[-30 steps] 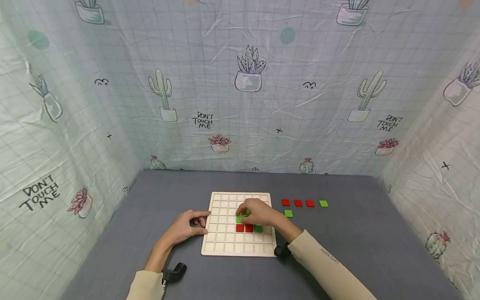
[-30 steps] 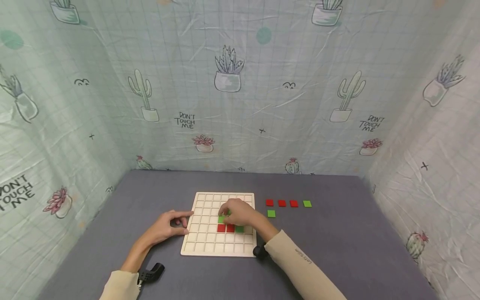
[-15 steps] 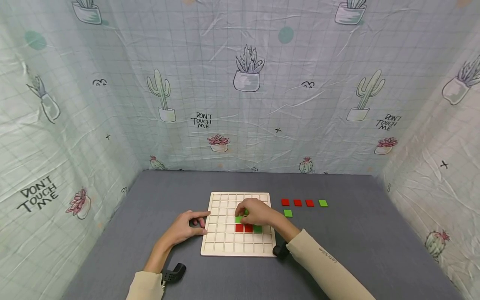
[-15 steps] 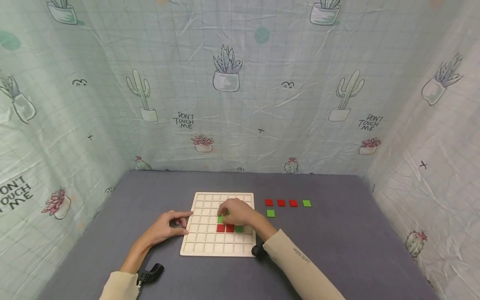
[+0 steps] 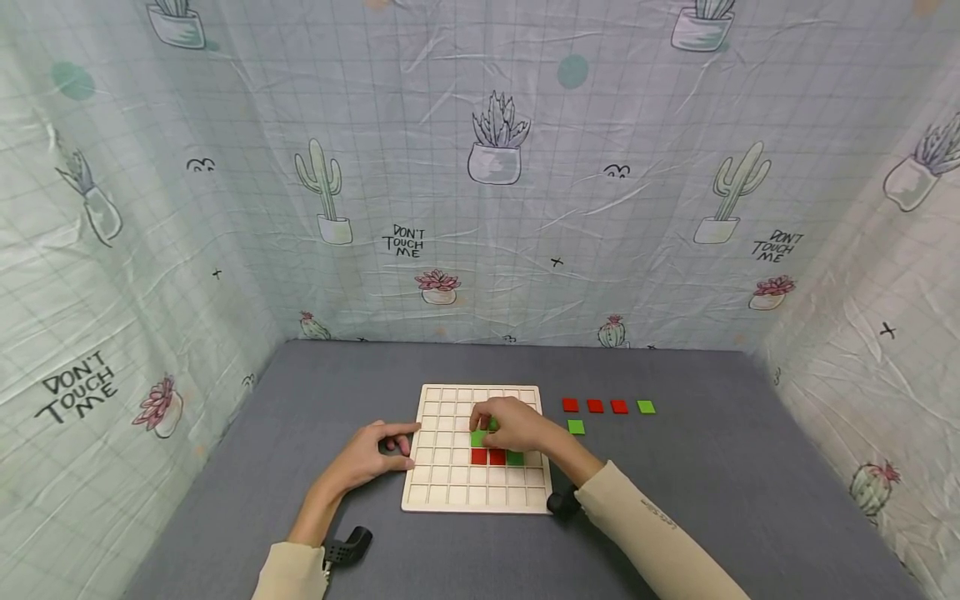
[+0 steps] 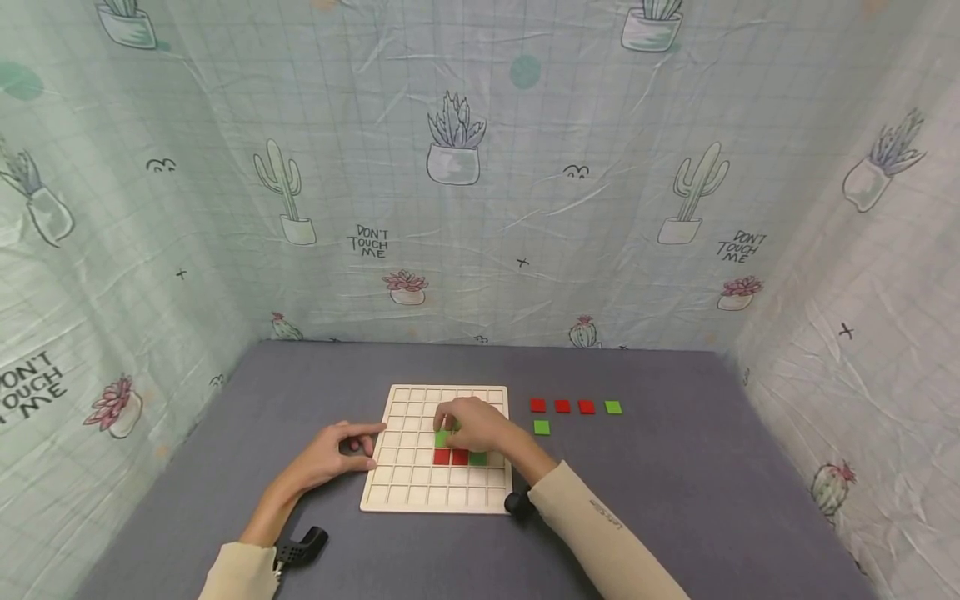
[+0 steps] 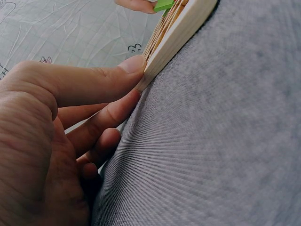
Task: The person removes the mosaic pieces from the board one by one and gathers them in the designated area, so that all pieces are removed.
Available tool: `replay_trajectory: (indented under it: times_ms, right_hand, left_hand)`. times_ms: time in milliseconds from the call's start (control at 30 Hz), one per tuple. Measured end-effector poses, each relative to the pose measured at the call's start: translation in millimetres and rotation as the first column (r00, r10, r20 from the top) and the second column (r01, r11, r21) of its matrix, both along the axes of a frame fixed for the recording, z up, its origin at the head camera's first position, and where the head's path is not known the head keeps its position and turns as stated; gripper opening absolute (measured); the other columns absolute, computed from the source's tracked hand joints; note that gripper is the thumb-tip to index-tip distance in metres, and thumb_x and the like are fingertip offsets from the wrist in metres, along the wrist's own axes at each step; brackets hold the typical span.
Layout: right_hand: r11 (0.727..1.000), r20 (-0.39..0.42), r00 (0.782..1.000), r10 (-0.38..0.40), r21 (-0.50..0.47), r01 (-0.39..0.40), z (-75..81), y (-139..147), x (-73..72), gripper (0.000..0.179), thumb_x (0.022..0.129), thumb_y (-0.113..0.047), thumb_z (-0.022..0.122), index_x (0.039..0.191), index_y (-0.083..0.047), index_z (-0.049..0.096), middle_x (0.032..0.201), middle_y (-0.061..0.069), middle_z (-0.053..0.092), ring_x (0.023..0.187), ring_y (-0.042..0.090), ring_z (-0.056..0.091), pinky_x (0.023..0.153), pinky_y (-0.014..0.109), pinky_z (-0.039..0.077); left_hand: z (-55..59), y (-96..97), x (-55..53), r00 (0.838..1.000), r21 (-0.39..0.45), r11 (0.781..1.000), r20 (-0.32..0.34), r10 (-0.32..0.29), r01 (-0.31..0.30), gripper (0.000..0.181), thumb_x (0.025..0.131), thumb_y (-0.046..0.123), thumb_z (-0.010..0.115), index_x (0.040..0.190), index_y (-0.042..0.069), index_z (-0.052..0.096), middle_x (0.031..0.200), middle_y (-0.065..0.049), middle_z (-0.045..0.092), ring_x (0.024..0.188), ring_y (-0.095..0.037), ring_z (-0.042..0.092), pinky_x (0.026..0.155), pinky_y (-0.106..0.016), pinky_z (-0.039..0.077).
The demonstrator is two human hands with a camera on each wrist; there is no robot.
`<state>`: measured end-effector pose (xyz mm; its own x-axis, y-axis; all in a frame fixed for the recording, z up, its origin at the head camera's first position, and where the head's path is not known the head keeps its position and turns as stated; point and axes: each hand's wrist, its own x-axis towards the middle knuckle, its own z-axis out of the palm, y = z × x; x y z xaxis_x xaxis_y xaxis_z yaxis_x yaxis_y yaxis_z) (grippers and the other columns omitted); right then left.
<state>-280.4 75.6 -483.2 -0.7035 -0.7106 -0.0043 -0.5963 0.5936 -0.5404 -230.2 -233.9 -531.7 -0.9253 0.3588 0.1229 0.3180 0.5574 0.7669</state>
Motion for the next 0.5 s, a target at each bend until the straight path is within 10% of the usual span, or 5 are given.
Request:
replay_trajectory:
  times_ms: [500]
  right_hand:
    - [1.000,0.048,0.999,0.006,-0.027,-0.005,1.4,6.0,4.3,0.026,0.100,-0.004,0.058,0.114,-0.019,0.073,0.102,0.000,0.075,0.066,0.007,0.053,0.066,0.026,0.044]
  left_hand:
    - [0.3,0.3,0.3,1.000,-0.001,1.000,0.006,-0.002,0.002,0.058,0.082,0.027,0.087,0.135,0.013,0.070,0.088,0.009,0.068,0.080,-0.010,0.049,0.075,-0.024,0.040]
